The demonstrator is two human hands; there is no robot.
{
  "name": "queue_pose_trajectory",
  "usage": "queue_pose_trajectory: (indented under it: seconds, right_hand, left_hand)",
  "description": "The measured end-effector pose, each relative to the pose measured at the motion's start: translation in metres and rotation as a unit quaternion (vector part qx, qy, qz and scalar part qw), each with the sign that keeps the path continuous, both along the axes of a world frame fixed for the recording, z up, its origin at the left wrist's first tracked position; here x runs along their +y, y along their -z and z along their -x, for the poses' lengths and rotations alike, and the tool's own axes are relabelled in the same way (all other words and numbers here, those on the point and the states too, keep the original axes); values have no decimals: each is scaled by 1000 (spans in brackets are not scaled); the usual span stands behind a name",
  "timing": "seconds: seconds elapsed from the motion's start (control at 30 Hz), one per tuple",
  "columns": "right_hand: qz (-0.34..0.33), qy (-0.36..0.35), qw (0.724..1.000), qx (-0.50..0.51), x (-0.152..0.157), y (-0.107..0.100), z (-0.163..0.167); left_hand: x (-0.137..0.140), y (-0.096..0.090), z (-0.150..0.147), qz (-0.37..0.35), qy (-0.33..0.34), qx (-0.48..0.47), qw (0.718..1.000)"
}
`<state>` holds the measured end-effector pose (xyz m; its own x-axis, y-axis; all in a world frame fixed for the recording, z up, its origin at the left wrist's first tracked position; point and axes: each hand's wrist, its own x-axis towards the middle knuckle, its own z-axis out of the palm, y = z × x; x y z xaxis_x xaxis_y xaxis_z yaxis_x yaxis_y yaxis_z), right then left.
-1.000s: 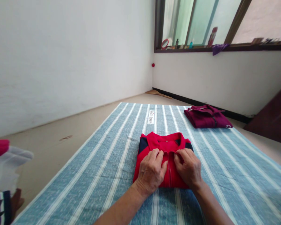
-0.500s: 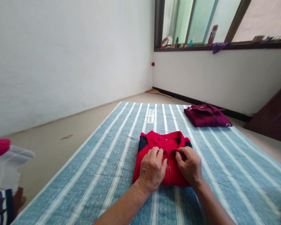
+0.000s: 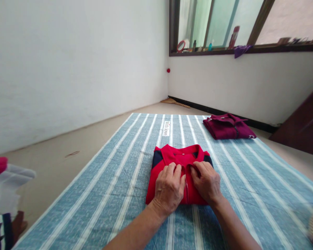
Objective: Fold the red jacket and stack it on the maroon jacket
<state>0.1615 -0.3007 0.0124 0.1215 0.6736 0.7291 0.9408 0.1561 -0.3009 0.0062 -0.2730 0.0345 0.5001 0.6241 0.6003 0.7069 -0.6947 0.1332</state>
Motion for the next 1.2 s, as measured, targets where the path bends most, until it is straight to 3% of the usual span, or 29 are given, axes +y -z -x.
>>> queue_pose_trajectory:
  seconds: [0.37,0.6,0.97,1.2]
  right_hand:
    - [-48,-40,998,-14,-5,-9,5]
    - [-14,-71,997,-6,-4,-8,2]
    - [44,-126,983,130,-3,-6,-9]
    - [-3,-58,993,99,-2,-6,-11]
  left_hand:
    - [-7,2,0,-10,-6,9,1000]
    - [-8,0,-1,-14,-14,24,1000]
    - [-8,-12,-8,-5,-7,135,991]
    - [-7,-7,-9,-17,-12,145,989]
